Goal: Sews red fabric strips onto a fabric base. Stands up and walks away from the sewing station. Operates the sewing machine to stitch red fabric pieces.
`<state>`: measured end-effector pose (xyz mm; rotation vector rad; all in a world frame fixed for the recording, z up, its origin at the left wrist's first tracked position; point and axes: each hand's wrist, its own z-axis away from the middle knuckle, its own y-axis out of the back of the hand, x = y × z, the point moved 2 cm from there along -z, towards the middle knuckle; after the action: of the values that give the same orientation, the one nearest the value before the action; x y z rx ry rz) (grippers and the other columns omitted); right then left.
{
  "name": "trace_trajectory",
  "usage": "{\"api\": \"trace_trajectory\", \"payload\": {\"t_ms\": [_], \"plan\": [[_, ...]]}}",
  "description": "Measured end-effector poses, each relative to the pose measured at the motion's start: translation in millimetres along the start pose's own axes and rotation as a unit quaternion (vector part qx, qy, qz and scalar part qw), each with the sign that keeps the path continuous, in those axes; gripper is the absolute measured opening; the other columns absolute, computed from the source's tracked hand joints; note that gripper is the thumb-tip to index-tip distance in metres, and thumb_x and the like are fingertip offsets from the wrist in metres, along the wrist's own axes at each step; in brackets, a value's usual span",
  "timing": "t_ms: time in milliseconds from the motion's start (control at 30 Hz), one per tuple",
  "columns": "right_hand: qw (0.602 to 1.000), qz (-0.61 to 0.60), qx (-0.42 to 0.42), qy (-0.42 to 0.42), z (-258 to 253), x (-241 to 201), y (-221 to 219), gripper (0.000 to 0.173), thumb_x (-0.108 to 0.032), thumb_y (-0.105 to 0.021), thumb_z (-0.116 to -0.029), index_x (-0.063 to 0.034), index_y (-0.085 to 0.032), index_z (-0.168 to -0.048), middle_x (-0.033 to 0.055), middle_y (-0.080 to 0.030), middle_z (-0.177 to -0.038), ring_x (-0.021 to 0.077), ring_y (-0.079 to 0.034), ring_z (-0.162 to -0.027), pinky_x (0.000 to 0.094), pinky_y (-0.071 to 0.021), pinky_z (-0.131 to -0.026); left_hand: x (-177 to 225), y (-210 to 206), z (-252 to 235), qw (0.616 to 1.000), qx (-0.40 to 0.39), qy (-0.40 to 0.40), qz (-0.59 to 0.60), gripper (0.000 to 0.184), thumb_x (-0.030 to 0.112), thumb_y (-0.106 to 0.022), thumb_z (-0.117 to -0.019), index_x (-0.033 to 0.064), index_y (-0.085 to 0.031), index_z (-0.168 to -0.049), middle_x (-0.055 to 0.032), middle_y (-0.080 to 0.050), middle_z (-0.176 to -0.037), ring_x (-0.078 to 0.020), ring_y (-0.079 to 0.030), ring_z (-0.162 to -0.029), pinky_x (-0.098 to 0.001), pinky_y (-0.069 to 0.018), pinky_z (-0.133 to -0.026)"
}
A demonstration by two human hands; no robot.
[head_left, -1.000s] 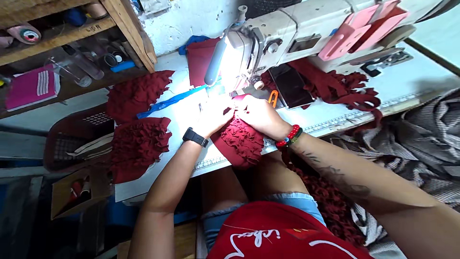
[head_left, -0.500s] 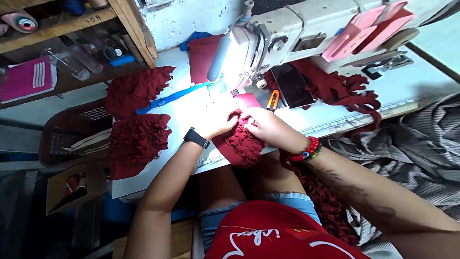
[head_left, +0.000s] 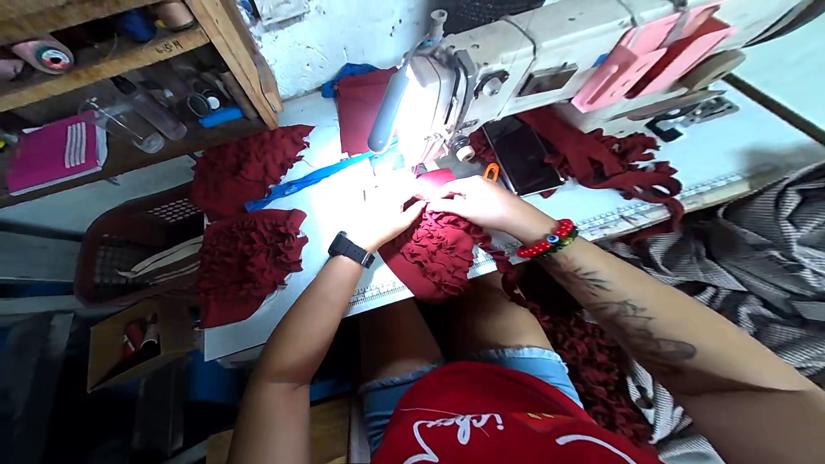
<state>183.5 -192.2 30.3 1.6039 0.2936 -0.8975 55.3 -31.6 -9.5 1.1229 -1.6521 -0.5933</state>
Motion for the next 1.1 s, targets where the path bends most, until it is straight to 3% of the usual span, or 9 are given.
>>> {"api": "trace_trajectory", "payload": {"t_ms": [167, 300, 500, 600, 700, 800, 933, 1000, 1100], "plan": [[0.998, 0.063, 0.028, 0.011, -3, -2, -7, 0.018, -0.024, -0.073, -0.0946, -0.0066, -0.071, -0.091, 0.0158, -0.069, -0.09, 0.0348, -0.067, -0.088, 0.0602, -0.0509, -0.073, -4, -3, 2, 1.0, 0.013, -0.003, 0.024, 0.025, 0.025, -0.058, -0.1029, 0.0106, -0.078, -0.105, -0.0091, -0.071, -0.124, -0.0232, -0.06, -0.127, -0.0465, -0.0425, -0.111], [0.998, 0.055, 0.002, -0.028, -11, -5, -5, 0.019, -0.021, -0.067, -0.0929, -0.0095, -0.072, -0.106, 0.0105, -0.072, -0.091, 0.028, -0.069, -0.086, 0.0562, -0.0543, -0.077, 0, -1, 2, 0.999, 0.025, -0.003, 0.03, 0.023, 0.024, -0.06, -0.1015, 0.0101, -0.078, -0.104, -0.0096, -0.07, -0.123, -0.0237, -0.06, -0.126, -0.0464, -0.0432, -0.109], [0.991, 0.125, 0.05, 0.019, -2, -12, -15, 0.018, -0.022, -0.072, -0.0941, -0.0055, -0.069, -0.089, 0.0151, -0.067, -0.084, 0.035, -0.067, -0.083, 0.0588, -0.0516, -0.069, 2, 1, 4, 0.999, 0.024, 0.003, 0.028, 0.021, 0.023, -0.061, -0.101, 0.011, -0.078, -0.103, -0.0087, -0.071, -0.122, -0.0231, -0.061, -0.123, -0.0462, -0.0446, -0.108], [0.983, 0.163, 0.075, 0.043, 5, -16, -21, 0.014, -0.017, -0.065, -0.0957, -0.0028, -0.066, -0.094, 0.0176, -0.066, -0.085, 0.0375, -0.068, -0.081, 0.059, -0.0516, -0.066, 1, 0, 4, 0.999, 0.022, 0.002, 0.024, 0.021, 0.023, -0.061, -0.1007, 0.0121, -0.079, -0.104, -0.0081, -0.071, -0.119, -0.0232, -0.061, -0.121, -0.0471, -0.0445, -0.106], [0.962, 0.227, 0.101, 0.116, 15, -17, -30, 0.016, -0.006, -0.062, -0.0962, 0.0038, -0.066, -0.108, 0.023, -0.064, -0.102, 0.0407, -0.068, -0.089, 0.0576, -0.0556, -0.07, 1, -4, 6, 1.0, 0.019, -0.013, -0.001, 0.022, 0.022, -0.06, -0.1011, 0.0117, -0.079, -0.107, -0.0092, -0.071, -0.123, -0.0249, -0.061, -0.125, -0.0474, -0.043, -0.109], [0.959, 0.243, 0.064, 0.129, 23, -20, -41, 0.014, -0.007, -0.061, -0.0966, 0.005, -0.068, -0.1, 0.0223, -0.065, -0.103, 0.0382, -0.069, -0.093, 0.0539, -0.0578, -0.075, 6, 3, 6, 0.998, -0.018, -0.025, -0.056, 0.021, 0.019, -0.061, -0.0994, 0.0118, -0.079, -0.107, -0.0098, -0.073, -0.12, -0.0287, -0.064, -0.121, -0.0519, -0.0451, -0.107], [0.963, 0.233, 0.045, 0.125, 38, -13, -49, 0.021, -0.007, -0.061, -0.0972, 0.0036, -0.069, -0.113, 0.0238, -0.064, -0.104, 0.0405, -0.068, -0.095, 0.054, -0.0575, -0.076, 15, 12, 6, 0.996, 0.001, -0.047, -0.077, 0.016, 0.016, -0.064, -0.0956, 0.0081, -0.077, -0.094, -0.0126, -0.071, -0.111, -0.0306, -0.065, -0.113, -0.0534, -0.0459, -0.102], [0.967, 0.209, 0.05, 0.137, 39, -11, -46, 0.018, -0.005, -0.061, -0.097, 0.0013, -0.072, -0.108, 0.0218, -0.063, -0.105, 0.0385, -0.066, -0.095, 0.0523, -0.0572, -0.078, 21, 10, 6, 0.996, 0.021, -0.079, -0.032, 0.015, 0.012, -0.064, -0.0958, 0.0065, -0.078, -0.101, -0.012, -0.074, -0.107, -0.0272, -0.069, -0.108, -0.0472, -0.0515, -0.099], [0.978, 0.164, 0.029, 0.125, 36, -9, -35, 0.019, -0.004, -0.063, -0.0967, -0.0023, -0.076, -0.11, 0.019, -0.066, -0.103, 0.0349, -0.067, -0.095, 0.0517, -0.0575, -0.08, 23, 2, 7, 0.997, -0.059, -0.045, -0.028, 0.026, 0.015, -0.06, -0.0962, 0.0085, -0.076, -0.115, -0.0131, -0.072, -0.118, -0.0303, -0.064, -0.12, -0.0542, -0.0443, -0.106]]}}
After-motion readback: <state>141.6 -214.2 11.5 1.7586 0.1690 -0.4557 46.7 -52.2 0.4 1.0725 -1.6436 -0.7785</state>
